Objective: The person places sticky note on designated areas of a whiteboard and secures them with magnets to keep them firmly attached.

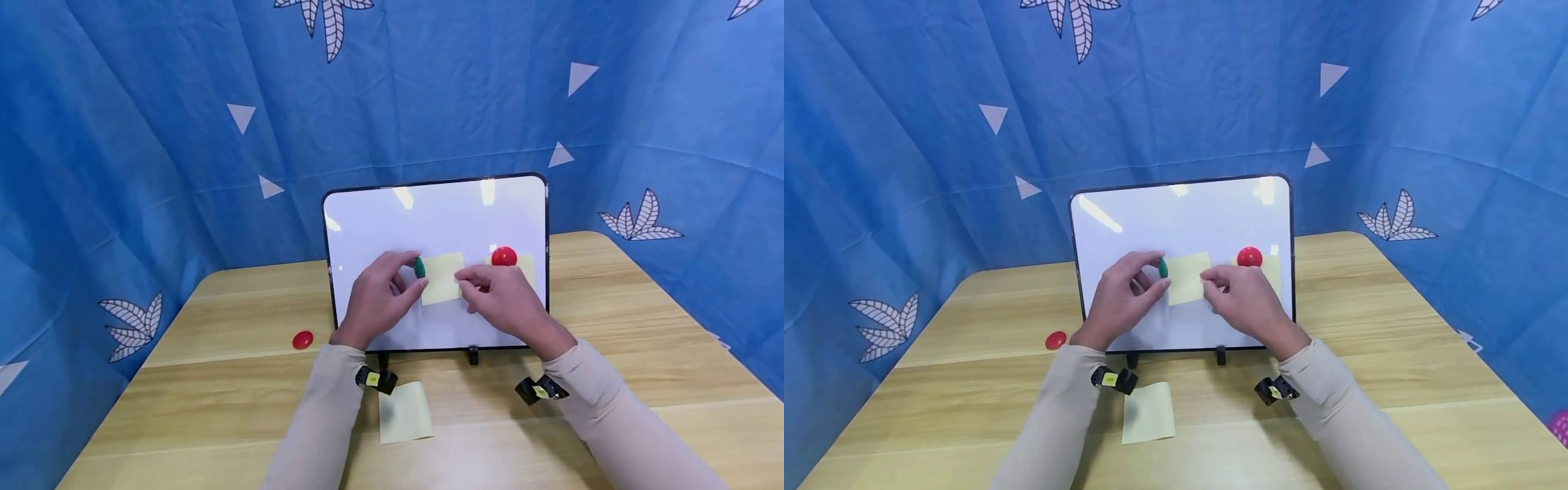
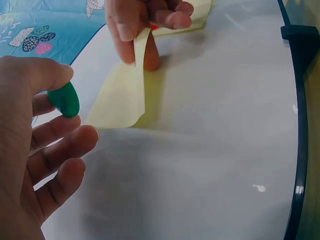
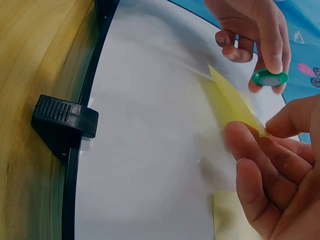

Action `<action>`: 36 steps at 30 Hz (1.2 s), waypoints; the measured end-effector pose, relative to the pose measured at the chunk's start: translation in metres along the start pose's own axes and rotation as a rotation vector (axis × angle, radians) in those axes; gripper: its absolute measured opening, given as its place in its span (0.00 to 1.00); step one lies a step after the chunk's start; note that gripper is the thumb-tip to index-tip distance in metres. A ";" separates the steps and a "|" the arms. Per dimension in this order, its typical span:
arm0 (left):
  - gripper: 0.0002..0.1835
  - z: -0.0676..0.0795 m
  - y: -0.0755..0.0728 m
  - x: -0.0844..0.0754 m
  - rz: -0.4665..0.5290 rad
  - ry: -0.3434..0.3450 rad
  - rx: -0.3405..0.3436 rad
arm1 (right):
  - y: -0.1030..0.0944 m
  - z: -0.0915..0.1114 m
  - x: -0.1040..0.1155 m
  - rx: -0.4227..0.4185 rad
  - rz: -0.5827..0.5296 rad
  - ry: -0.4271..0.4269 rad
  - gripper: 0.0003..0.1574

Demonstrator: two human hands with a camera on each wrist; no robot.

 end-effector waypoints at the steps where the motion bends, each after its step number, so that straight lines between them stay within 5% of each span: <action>1: 0.25 -0.001 0.001 -0.001 -0.003 0.005 -0.002 | 0.000 0.000 0.000 0.002 0.000 0.002 0.16; 16: 0.24 -0.012 0.012 -0.014 -0.112 0.060 -0.088 | -0.001 -0.001 -0.002 -0.006 0.002 0.023 0.16; 36: 0.24 -0.018 0.027 -0.025 -0.381 0.099 -0.143 | -0.002 -0.002 -0.002 0.001 0.040 0.068 0.16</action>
Point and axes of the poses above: each hand's wrist, its own z-axis away from the middle knuckle, its own y-axis out of the palm, x = y × z, the point moved 6 cm from there along -z, towards the middle knuckle, and after that the axes turned 1 degree about -y, right-handed, at the moved point
